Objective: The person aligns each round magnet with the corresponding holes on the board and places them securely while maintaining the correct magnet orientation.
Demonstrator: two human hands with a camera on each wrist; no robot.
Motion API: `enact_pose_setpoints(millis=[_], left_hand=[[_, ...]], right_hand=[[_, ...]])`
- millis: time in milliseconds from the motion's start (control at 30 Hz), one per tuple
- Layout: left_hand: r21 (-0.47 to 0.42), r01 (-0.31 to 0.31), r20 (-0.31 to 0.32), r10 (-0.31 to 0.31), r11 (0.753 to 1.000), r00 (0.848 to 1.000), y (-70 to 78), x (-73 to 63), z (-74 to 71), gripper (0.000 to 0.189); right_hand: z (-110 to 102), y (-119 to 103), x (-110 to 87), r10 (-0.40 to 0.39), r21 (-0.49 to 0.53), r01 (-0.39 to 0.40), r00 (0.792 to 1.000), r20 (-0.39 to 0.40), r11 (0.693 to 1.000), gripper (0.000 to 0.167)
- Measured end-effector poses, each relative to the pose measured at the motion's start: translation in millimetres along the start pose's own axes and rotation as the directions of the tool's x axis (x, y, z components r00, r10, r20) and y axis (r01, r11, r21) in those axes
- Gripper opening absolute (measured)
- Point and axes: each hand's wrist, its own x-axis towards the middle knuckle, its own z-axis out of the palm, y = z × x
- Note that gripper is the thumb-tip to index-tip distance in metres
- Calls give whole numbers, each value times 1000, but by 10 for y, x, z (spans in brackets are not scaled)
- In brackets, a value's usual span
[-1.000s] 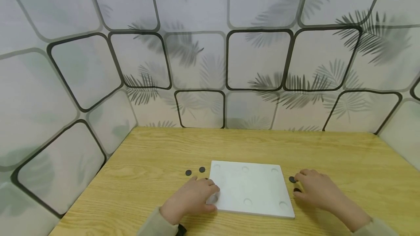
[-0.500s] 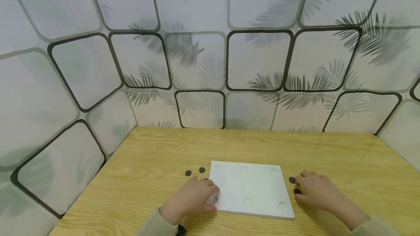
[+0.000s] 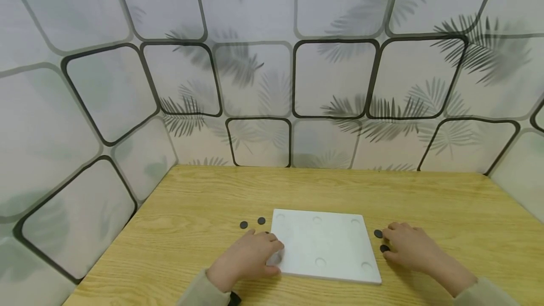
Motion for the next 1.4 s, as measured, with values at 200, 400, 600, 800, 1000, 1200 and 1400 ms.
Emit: enact_pose_setpoints(millis=[200,400,600,800,1000,1200,1400], left_hand=[[1,0,-5,0,1000,1000,-1,0,12,39],[17,-5,-17,6,1000,1000,-2,-1,14,39],[12,0,-6,0,1000,1000,4,-3,0,40],[0,6,10,-6,1000,1000,11,-9,-8,40],[-1,6,11,-6,1000,1000,11,-5,-5,40],[-3,5,10,-5,1000,1000,4,1,6,40],[-5,14,14,-14,1000,1000,9,-2,3,41]], right_hand=[[14,20,16,-22,6,22,1000,1,1000,18],[26,39,30,-27,18,26,1000,6,999,18],[51,55,51,-52,11,52,999,-8,999,18],[65,51,64,-71,9,71,997,-20,997,19],[45,34,75,-58,48,57,998,17,997,21],[24,17,63,-48,62,46,998,33,997,21],[9,-2,50,-64,46,62,997,31,997,21]])
